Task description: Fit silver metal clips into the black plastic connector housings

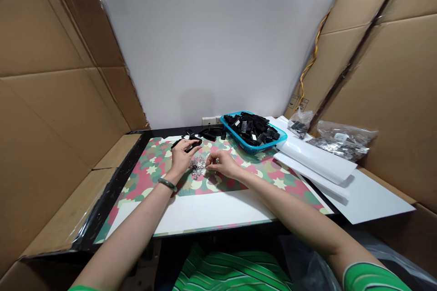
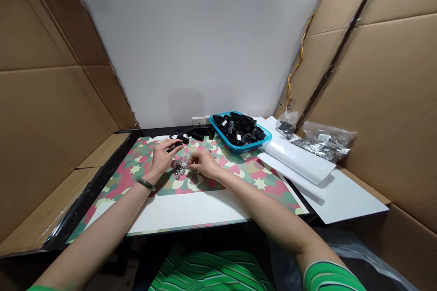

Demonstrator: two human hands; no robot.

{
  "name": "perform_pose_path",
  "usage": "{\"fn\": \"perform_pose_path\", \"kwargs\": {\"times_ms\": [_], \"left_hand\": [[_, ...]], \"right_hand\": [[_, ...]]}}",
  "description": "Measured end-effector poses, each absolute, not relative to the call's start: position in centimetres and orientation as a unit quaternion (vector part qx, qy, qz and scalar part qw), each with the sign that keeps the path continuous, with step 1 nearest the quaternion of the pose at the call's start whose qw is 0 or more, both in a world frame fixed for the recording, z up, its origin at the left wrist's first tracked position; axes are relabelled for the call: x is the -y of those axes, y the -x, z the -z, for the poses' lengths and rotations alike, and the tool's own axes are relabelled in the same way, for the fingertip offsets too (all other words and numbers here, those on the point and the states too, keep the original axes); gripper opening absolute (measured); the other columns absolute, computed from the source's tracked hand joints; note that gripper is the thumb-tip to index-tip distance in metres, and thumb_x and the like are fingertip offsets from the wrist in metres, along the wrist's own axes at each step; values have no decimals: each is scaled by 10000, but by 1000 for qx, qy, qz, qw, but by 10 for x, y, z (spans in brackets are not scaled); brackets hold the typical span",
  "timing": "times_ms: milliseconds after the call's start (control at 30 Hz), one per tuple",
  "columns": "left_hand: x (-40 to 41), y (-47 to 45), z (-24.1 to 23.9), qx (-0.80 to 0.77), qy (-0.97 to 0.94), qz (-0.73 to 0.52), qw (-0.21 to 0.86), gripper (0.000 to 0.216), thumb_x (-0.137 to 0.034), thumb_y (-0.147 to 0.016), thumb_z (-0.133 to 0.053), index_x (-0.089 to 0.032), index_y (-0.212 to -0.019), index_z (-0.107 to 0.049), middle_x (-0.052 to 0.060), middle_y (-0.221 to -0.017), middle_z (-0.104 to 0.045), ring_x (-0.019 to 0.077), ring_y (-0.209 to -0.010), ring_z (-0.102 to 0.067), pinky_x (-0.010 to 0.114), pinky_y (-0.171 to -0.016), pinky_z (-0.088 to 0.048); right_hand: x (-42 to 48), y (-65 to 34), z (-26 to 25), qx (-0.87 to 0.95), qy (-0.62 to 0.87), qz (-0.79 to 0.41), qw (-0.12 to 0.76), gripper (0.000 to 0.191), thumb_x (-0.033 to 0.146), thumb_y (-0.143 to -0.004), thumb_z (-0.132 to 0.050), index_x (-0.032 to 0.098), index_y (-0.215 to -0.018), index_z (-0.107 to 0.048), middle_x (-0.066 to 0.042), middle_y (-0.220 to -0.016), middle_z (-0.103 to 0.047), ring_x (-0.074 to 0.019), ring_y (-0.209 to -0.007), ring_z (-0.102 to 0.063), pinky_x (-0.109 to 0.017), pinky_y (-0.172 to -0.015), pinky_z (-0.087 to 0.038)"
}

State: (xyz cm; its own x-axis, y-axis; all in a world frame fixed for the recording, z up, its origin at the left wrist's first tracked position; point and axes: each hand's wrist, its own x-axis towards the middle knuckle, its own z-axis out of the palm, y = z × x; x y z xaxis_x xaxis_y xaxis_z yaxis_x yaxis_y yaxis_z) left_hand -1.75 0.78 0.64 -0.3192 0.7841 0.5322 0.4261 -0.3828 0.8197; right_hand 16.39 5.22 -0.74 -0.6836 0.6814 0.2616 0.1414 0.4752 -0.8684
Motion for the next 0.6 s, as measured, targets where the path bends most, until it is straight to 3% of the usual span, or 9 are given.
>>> {"fn": "perform_pose_path", "kwargs": {"times_ms": [133,267,367,600], "left_hand": [[-12,13,-3,-515,-487,-627,323,370,-494,-613,-842,-195,-822,-785,102,-889,-747,236,-838,-660,347,-758,-508],[-13,6,5,-473,-451,-596,466,531,-636,-534,-835,-172,-784,-777,78,-775,-712,184,-696,-633,287,-614,-489],[-10,2,8,-454,-461,-567,510,563,-655,-530,-829,-151,-774,-772,69,-737,-689,166,-660,-618,261,-580,-466],[-8,1,10,-442,-464,-564,521,557,-621,-480,-868,-150,-761,-767,58,-722,-676,181,-683,-631,317,-671,-523]], "right_hand": [[-47,-166,-7,775,224,-385,449,86,236,-753,-699,207,-680,-663,-24,-746,-686,-180,-734,-605,-293,-715,-448],[-46,-167,-12,764,221,-330,510,100,255,-789,-701,219,-703,-664,-31,-745,-672,-193,-749,-584,-317,-744,-435],[-48,-167,-9,762,230,-316,516,125,288,-806,-703,221,-707,-667,-34,-732,-654,-200,-739,-574,-323,-724,-432],[-46,-168,-7,774,239,-277,516,144,288,-840,-684,222,-715,-659,-41,-769,-656,-212,-782,-581,-346,-789,-427]]}}
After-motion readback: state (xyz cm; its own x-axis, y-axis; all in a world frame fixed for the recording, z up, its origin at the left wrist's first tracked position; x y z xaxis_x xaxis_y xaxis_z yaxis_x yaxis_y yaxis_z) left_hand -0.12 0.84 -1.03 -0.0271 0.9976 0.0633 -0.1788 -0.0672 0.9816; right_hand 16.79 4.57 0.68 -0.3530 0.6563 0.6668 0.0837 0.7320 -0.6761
